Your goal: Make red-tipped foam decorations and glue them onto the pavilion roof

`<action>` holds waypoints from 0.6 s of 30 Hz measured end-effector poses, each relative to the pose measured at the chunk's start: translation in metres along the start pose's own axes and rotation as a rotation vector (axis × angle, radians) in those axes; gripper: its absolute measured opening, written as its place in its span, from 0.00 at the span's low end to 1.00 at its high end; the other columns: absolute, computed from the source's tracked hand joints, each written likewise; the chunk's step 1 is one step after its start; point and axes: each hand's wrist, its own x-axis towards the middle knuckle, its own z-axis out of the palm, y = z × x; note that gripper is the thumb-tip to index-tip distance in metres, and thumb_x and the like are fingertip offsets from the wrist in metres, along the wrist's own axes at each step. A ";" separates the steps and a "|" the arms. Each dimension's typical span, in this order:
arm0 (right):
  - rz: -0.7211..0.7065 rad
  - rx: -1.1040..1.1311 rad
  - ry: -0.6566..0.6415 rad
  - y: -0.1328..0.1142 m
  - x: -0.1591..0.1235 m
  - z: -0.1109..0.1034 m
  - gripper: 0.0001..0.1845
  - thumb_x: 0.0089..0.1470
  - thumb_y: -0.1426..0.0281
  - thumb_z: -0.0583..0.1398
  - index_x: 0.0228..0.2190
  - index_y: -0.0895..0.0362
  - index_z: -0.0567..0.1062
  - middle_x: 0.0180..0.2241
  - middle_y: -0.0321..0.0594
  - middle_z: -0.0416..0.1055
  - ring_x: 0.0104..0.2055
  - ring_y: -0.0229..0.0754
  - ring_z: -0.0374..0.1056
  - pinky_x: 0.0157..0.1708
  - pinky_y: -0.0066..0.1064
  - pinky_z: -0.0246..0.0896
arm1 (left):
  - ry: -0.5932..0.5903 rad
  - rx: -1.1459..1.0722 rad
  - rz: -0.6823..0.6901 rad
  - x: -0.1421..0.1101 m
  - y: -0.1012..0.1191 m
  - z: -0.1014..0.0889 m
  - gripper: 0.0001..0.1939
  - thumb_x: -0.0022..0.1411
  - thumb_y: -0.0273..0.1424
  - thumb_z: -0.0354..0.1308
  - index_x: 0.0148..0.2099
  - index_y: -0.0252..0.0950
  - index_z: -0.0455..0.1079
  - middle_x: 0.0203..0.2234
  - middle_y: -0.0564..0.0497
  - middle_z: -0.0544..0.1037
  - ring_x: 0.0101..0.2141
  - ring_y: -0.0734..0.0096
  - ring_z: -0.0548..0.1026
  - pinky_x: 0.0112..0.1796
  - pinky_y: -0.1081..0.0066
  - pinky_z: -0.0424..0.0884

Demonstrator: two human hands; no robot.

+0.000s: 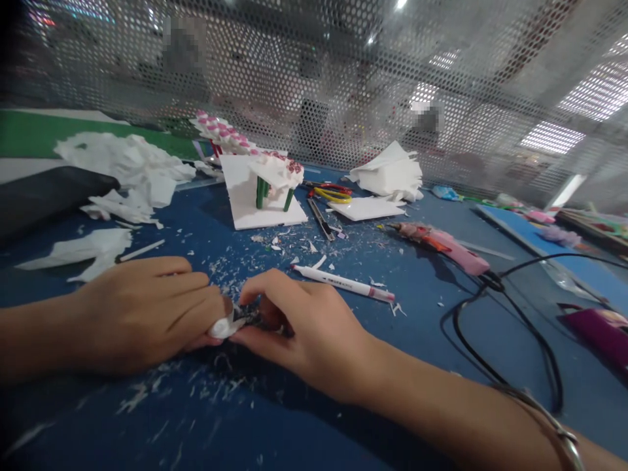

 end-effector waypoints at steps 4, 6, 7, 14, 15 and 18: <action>-0.037 -0.032 0.022 -0.001 0.001 0.001 0.06 0.54 0.66 0.58 0.32 0.56 0.67 0.20 0.29 0.64 0.19 0.29 0.59 0.19 0.19 0.55 | -0.006 -0.038 0.003 0.000 0.000 0.000 0.22 0.69 0.28 0.37 0.23 0.37 0.60 0.15 0.55 0.65 0.17 0.70 0.58 0.23 0.68 0.51; -0.052 -0.048 0.021 -0.001 0.000 0.001 0.06 0.54 0.66 0.58 0.32 0.56 0.67 0.21 0.30 0.65 0.20 0.29 0.59 0.19 0.18 0.55 | -0.009 -0.068 0.006 0.000 -0.001 0.001 0.23 0.70 0.28 0.35 0.23 0.37 0.60 0.15 0.55 0.65 0.17 0.70 0.58 0.23 0.68 0.51; -0.054 -0.057 0.016 -0.001 0.000 0.000 0.06 0.54 0.66 0.58 0.32 0.56 0.67 0.21 0.30 0.65 0.20 0.29 0.60 0.19 0.19 0.55 | -0.009 -0.086 0.009 0.000 -0.001 0.002 0.25 0.70 0.28 0.33 0.23 0.37 0.61 0.15 0.55 0.65 0.17 0.71 0.58 0.23 0.68 0.51; -0.101 -0.108 -0.001 -0.002 -0.001 -0.004 0.08 0.57 0.64 0.56 0.31 0.56 0.67 0.21 0.30 0.67 0.20 0.30 0.61 0.20 0.20 0.55 | -0.072 -0.208 0.030 0.002 -0.005 0.000 0.24 0.70 0.28 0.35 0.28 0.35 0.68 0.16 0.55 0.69 0.17 0.73 0.62 0.22 0.68 0.55; -0.123 -0.122 0.004 -0.002 -0.001 -0.005 0.08 0.57 0.64 0.55 0.32 0.56 0.67 0.21 0.31 0.67 0.20 0.30 0.61 0.20 0.21 0.55 | -0.088 -0.219 0.041 0.002 -0.006 -0.001 0.25 0.70 0.28 0.34 0.28 0.34 0.69 0.16 0.55 0.70 0.17 0.74 0.62 0.22 0.69 0.55; -0.205 -0.174 0.009 -0.002 -0.001 -0.005 0.07 0.58 0.66 0.55 0.32 0.56 0.68 0.23 0.32 0.69 0.21 0.31 0.61 0.21 0.23 0.55 | -0.121 -0.238 0.082 0.005 -0.007 -0.004 0.25 0.70 0.26 0.34 0.28 0.34 0.68 0.17 0.54 0.71 0.16 0.74 0.62 0.22 0.69 0.55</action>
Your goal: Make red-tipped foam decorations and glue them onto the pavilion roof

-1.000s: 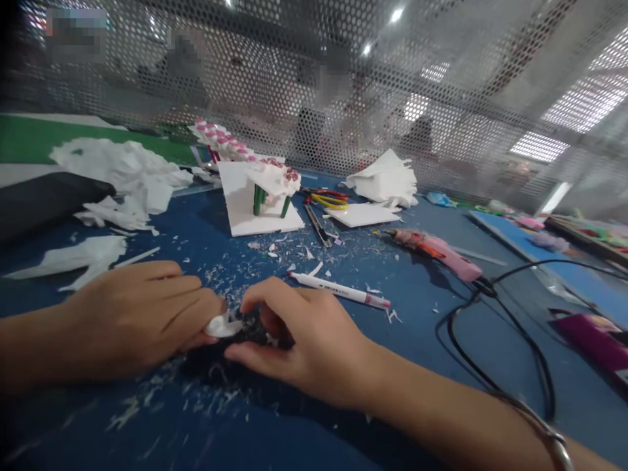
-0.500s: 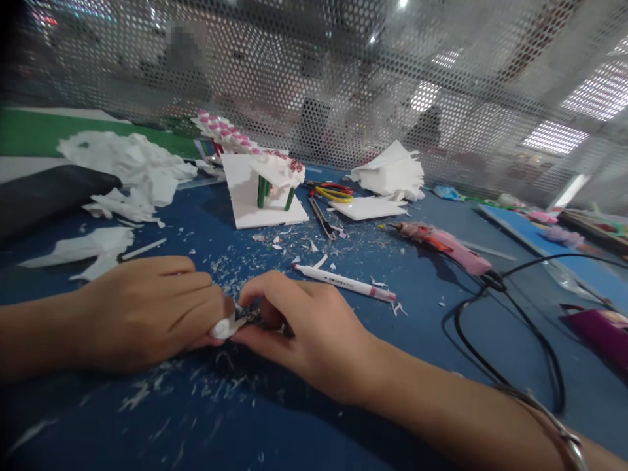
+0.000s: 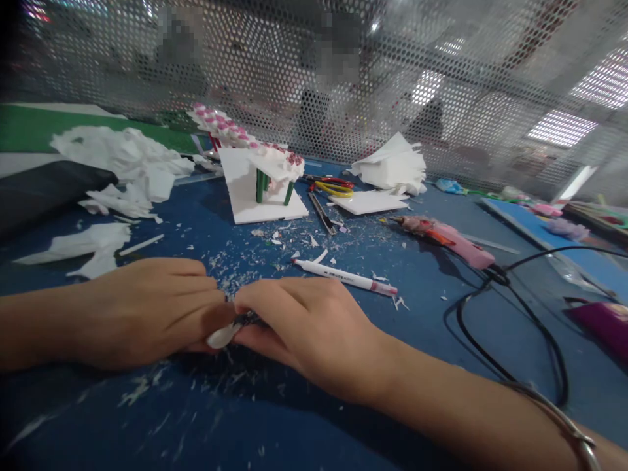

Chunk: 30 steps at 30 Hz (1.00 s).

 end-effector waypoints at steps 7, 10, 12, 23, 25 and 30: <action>-0.116 -0.052 -0.021 0.000 0.000 -0.002 0.06 0.59 0.70 0.54 0.30 0.57 0.67 0.25 0.34 0.71 0.25 0.32 0.63 0.27 0.24 0.57 | 0.003 -0.012 0.027 0.000 0.002 0.001 0.26 0.69 0.25 0.33 0.24 0.34 0.66 0.15 0.54 0.68 0.16 0.72 0.60 0.21 0.68 0.54; -0.125 -0.052 -0.017 0.000 0.001 -0.002 0.06 0.59 0.70 0.54 0.30 0.57 0.67 0.25 0.34 0.70 0.25 0.32 0.62 0.27 0.24 0.57 | 0.041 0.012 0.033 -0.002 0.003 0.004 0.26 0.69 0.25 0.34 0.23 0.34 0.65 0.15 0.54 0.66 0.16 0.71 0.58 0.20 0.67 0.53; -0.118 -0.062 -0.015 0.000 0.001 -0.003 0.08 0.59 0.70 0.53 0.28 0.57 0.67 0.23 0.34 0.69 0.24 0.32 0.61 0.25 0.25 0.56 | 0.042 0.034 0.032 -0.002 0.004 0.004 0.25 0.69 0.25 0.34 0.24 0.34 0.65 0.15 0.54 0.66 0.16 0.71 0.58 0.20 0.67 0.53; 0.002 -0.052 -0.076 -0.004 -0.004 -0.003 0.17 0.59 0.72 0.52 0.21 0.59 0.72 0.17 0.33 0.67 0.20 0.32 0.61 0.22 0.24 0.54 | 0.122 0.422 0.004 -0.006 0.009 0.002 0.19 0.67 0.29 0.42 0.26 0.34 0.68 0.12 0.56 0.62 0.15 0.71 0.59 0.20 0.68 0.54; 0.026 -0.062 -0.097 -0.007 -0.005 -0.002 0.16 0.60 0.72 0.50 0.25 0.59 0.73 0.20 0.34 0.70 0.22 0.32 0.64 0.24 0.24 0.56 | 0.144 0.465 -0.013 -0.008 0.011 0.004 0.20 0.67 0.29 0.42 0.26 0.34 0.68 0.12 0.56 0.62 0.15 0.71 0.59 0.20 0.68 0.54; 0.097 -0.084 -0.070 -0.014 -0.005 0.001 0.14 0.61 0.72 0.49 0.33 0.57 0.74 0.23 0.32 0.74 0.23 0.32 0.68 0.25 0.21 0.59 | 0.138 0.502 -0.017 -0.009 0.013 0.002 0.19 0.67 0.30 0.44 0.26 0.33 0.69 0.12 0.56 0.63 0.14 0.72 0.61 0.18 0.68 0.56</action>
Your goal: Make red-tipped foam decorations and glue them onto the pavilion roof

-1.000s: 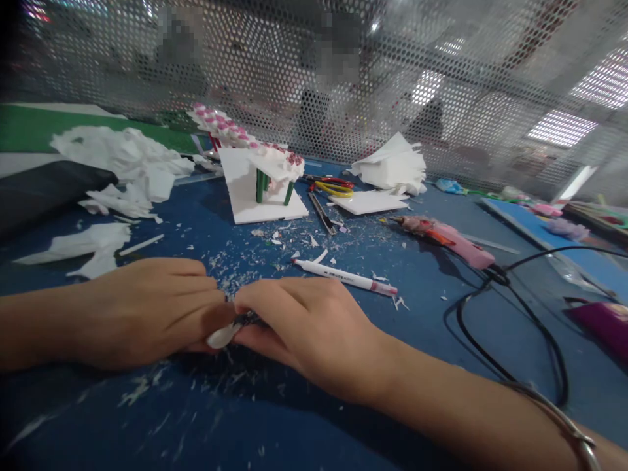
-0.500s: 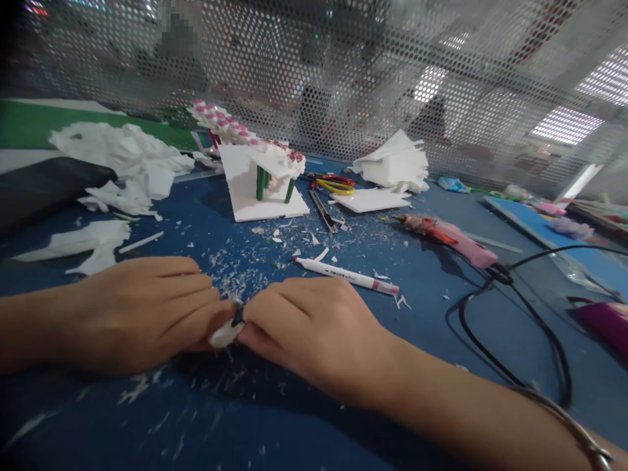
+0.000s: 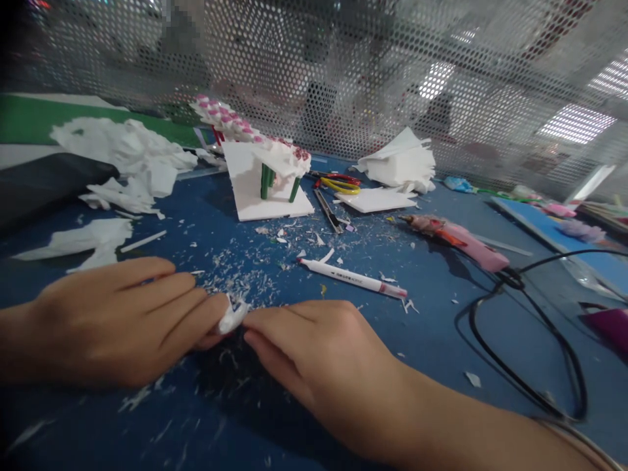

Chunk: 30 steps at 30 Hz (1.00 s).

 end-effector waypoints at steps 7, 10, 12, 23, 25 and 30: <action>0.085 0.076 0.036 -0.007 0.000 0.000 0.08 0.59 0.72 0.54 0.33 0.55 0.74 0.29 0.29 0.77 0.27 0.28 0.71 0.28 0.15 0.62 | -0.024 -0.001 0.055 0.008 -0.005 -0.007 0.19 0.66 0.28 0.46 0.27 0.31 0.72 0.11 0.56 0.66 0.12 0.73 0.64 0.13 0.71 0.59; 0.089 0.072 0.066 -0.007 0.001 -0.001 0.07 0.58 0.73 0.55 0.34 0.55 0.74 0.30 0.29 0.78 0.28 0.28 0.72 0.29 0.15 0.63 | -0.018 0.006 0.044 0.010 -0.006 -0.007 0.18 0.66 0.27 0.46 0.27 0.31 0.72 0.11 0.56 0.67 0.12 0.73 0.65 0.12 0.72 0.58; 0.070 0.047 0.073 -0.007 0.002 0.000 0.08 0.58 0.73 0.54 0.35 0.56 0.73 0.31 0.31 0.78 0.29 0.29 0.72 0.30 0.16 0.64 | -0.017 0.006 0.046 0.010 -0.006 -0.006 0.18 0.66 0.28 0.46 0.25 0.32 0.70 0.10 0.57 0.65 0.12 0.74 0.64 0.12 0.72 0.57; 0.007 -0.096 0.077 -0.007 0.002 0.003 0.13 0.62 0.71 0.50 0.32 0.58 0.73 0.24 0.33 0.75 0.24 0.32 0.69 0.25 0.22 0.61 | -0.035 0.058 0.082 0.008 -0.004 -0.008 0.16 0.62 0.31 0.51 0.22 0.36 0.63 0.10 0.61 0.60 0.11 0.78 0.60 0.13 0.75 0.54; 0.005 -0.095 0.083 -0.006 0.002 0.003 0.13 0.61 0.71 0.50 0.32 0.58 0.72 0.25 0.33 0.75 0.25 0.32 0.69 0.25 0.22 0.60 | -0.040 0.059 0.088 0.009 -0.004 -0.008 0.16 0.62 0.30 0.49 0.22 0.36 0.63 0.10 0.61 0.60 0.11 0.79 0.60 0.13 0.75 0.54; 0.004 -0.088 0.065 -0.006 0.000 0.004 0.12 0.61 0.71 0.50 0.33 0.58 0.72 0.24 0.31 0.73 0.24 0.31 0.67 0.25 0.22 0.59 | -0.035 0.028 0.102 0.008 -0.003 -0.008 0.15 0.62 0.30 0.52 0.24 0.34 0.66 0.11 0.59 0.63 0.11 0.77 0.61 0.12 0.74 0.55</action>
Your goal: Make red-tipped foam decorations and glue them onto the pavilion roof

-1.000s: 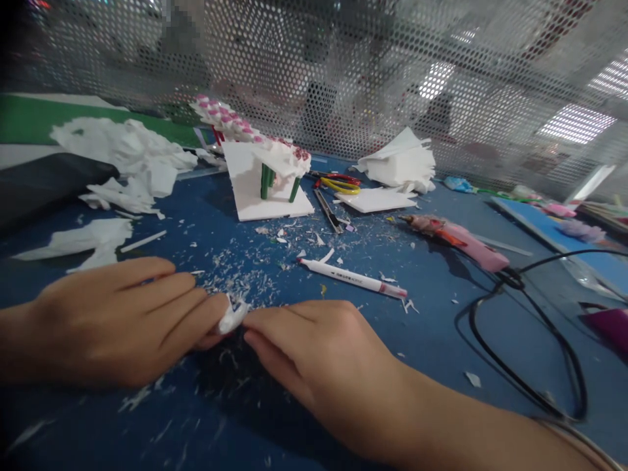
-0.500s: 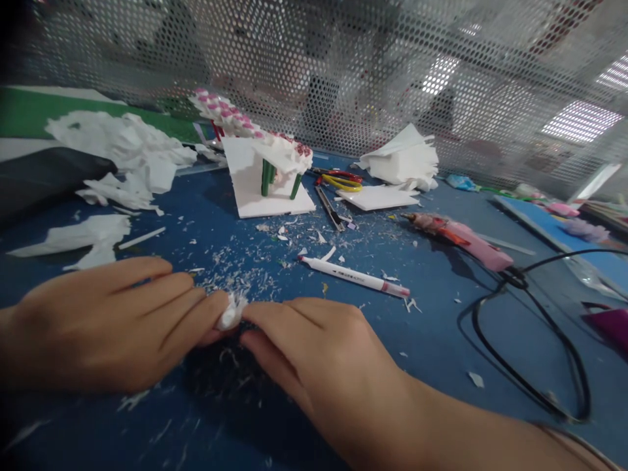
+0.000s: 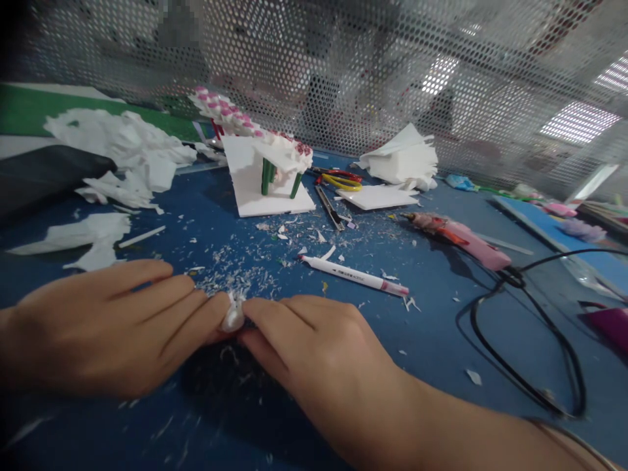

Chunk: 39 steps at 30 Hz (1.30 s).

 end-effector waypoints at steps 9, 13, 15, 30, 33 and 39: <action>-0.031 0.034 -0.013 0.000 0.001 -0.002 0.16 0.62 0.72 0.49 0.26 0.58 0.71 0.22 0.33 0.69 0.23 0.31 0.63 0.23 0.23 0.56 | 0.017 -0.020 0.009 -0.003 0.000 0.000 0.16 0.64 0.30 0.51 0.25 0.32 0.70 0.11 0.57 0.65 0.12 0.77 0.62 0.13 0.74 0.59; -0.045 0.049 -0.046 0.001 -0.002 -0.004 0.17 0.62 0.73 0.48 0.24 0.58 0.71 0.22 0.34 0.68 0.23 0.31 0.62 0.24 0.23 0.56 | 0.014 -0.045 0.010 -0.004 0.001 0.000 0.16 0.65 0.28 0.49 0.27 0.31 0.71 0.12 0.55 0.69 0.13 0.75 0.65 0.13 0.73 0.60; -0.047 0.052 -0.058 0.001 -0.003 -0.004 0.18 0.61 0.74 0.48 0.23 0.58 0.70 0.22 0.34 0.68 0.23 0.31 0.62 0.24 0.23 0.56 | 0.021 -0.058 0.005 -0.003 0.001 0.000 0.16 0.65 0.27 0.48 0.27 0.31 0.71 0.13 0.54 0.70 0.14 0.74 0.66 0.14 0.73 0.60; 0.042 0.089 -0.008 0.001 0.003 -0.003 0.11 0.59 0.71 0.53 0.28 0.57 0.73 0.26 0.33 0.75 0.25 0.32 0.70 0.26 0.22 0.64 | 0.018 -0.055 -0.006 -0.005 0.002 -0.001 0.15 0.64 0.29 0.50 0.25 0.33 0.69 0.13 0.55 0.69 0.14 0.75 0.65 0.15 0.72 0.59; 0.089 0.165 -0.001 -0.001 0.004 -0.005 0.07 0.57 0.72 0.55 0.29 0.56 0.73 0.27 0.31 0.76 0.27 0.30 0.71 0.28 0.19 0.65 | 0.019 -0.056 -0.011 -0.004 0.001 -0.001 0.15 0.64 0.28 0.49 0.26 0.33 0.70 0.13 0.55 0.69 0.14 0.75 0.65 0.15 0.72 0.59; 0.143 0.259 0.010 -0.002 0.006 -0.006 0.04 0.54 0.75 0.58 0.30 0.57 0.74 0.27 0.30 0.77 0.27 0.29 0.71 0.29 0.17 0.66 | 0.005 -0.080 -0.012 -0.004 0.002 0.001 0.14 0.64 0.28 0.50 0.26 0.32 0.70 0.14 0.54 0.70 0.15 0.73 0.66 0.15 0.71 0.59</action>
